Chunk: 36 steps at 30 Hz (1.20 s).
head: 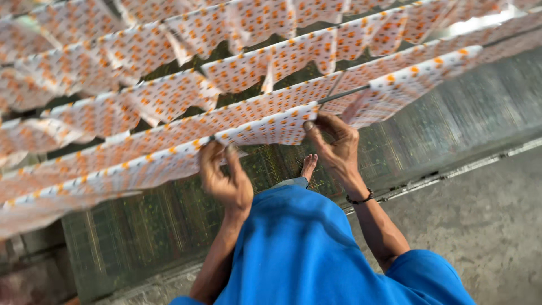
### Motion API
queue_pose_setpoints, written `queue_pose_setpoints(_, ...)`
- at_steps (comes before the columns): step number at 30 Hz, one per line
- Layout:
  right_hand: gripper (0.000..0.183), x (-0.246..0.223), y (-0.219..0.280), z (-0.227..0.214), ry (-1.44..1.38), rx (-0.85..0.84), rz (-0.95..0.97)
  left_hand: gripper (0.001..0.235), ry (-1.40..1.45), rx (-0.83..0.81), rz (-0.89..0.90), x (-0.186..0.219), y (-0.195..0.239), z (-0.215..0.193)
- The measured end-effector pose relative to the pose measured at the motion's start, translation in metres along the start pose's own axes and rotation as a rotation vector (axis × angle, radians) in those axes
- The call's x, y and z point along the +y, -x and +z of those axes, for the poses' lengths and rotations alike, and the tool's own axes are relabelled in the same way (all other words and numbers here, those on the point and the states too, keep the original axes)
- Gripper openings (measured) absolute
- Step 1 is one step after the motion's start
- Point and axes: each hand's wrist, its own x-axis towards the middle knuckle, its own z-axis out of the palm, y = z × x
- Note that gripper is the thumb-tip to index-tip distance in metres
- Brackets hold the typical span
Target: The person hangs small, patterned white cloths onto a horizontal metal rod using both hands. They fold the top edge of each cloth over the rod and move along the line to repeat the process.
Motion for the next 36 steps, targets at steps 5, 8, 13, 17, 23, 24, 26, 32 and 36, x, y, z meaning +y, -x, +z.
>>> queue_pose_setpoints(5,0.001,0.056,-0.016,-0.055,-0.061,0.466,-0.086,0.033,-0.017,-0.039,0.297,-0.015,0.045,0.013)
queue_pose_setpoints(8,0.009,0.072,-0.044,-0.112,0.098,0.788,-0.191,0.023,0.356,-0.373,0.111,0.034,0.042,0.057)
queue_pose_setpoints(13,0.021,0.084,-0.09,-0.168,0.18,0.696,-0.119,0.019,0.507,-0.72,0.048,0.063,0.055,0.136)
queue_pose_setpoints(17,0.018,0.078,-0.098,-0.174,0.097,0.558,-0.13,0.02,0.517,-0.832,0.035,0.071,0.067,0.196)
queue_pose_setpoints(23,0.02,0.105,-0.115,-0.197,0.041,0.409,-0.054,0.028,0.274,-0.913,0.093,0.057,0.078,0.27)
queue_pose_setpoints(24,0.02,0.104,-0.116,-0.202,0.066,0.351,-0.096,0.029,0.21,-0.889,0.143,0.055,0.079,0.278)
queue_pose_setpoints(26,0.021,0.096,-0.122,-0.214,0.092,0.292,-0.149,0.031,0.152,-0.854,0.2,0.048,0.083,0.296)
queue_pose_setpoints(32,0.007,0.072,-0.114,-0.231,-0.214,-0.057,0.063,0.03,0.023,-0.61,0.283,0.054,0.085,0.308)
queue_pose_setpoints(36,0.005,0.08,-0.13,-0.241,-0.281,-0.195,0.116,0.021,0.061,-0.6,0.221,0.065,0.077,0.316)
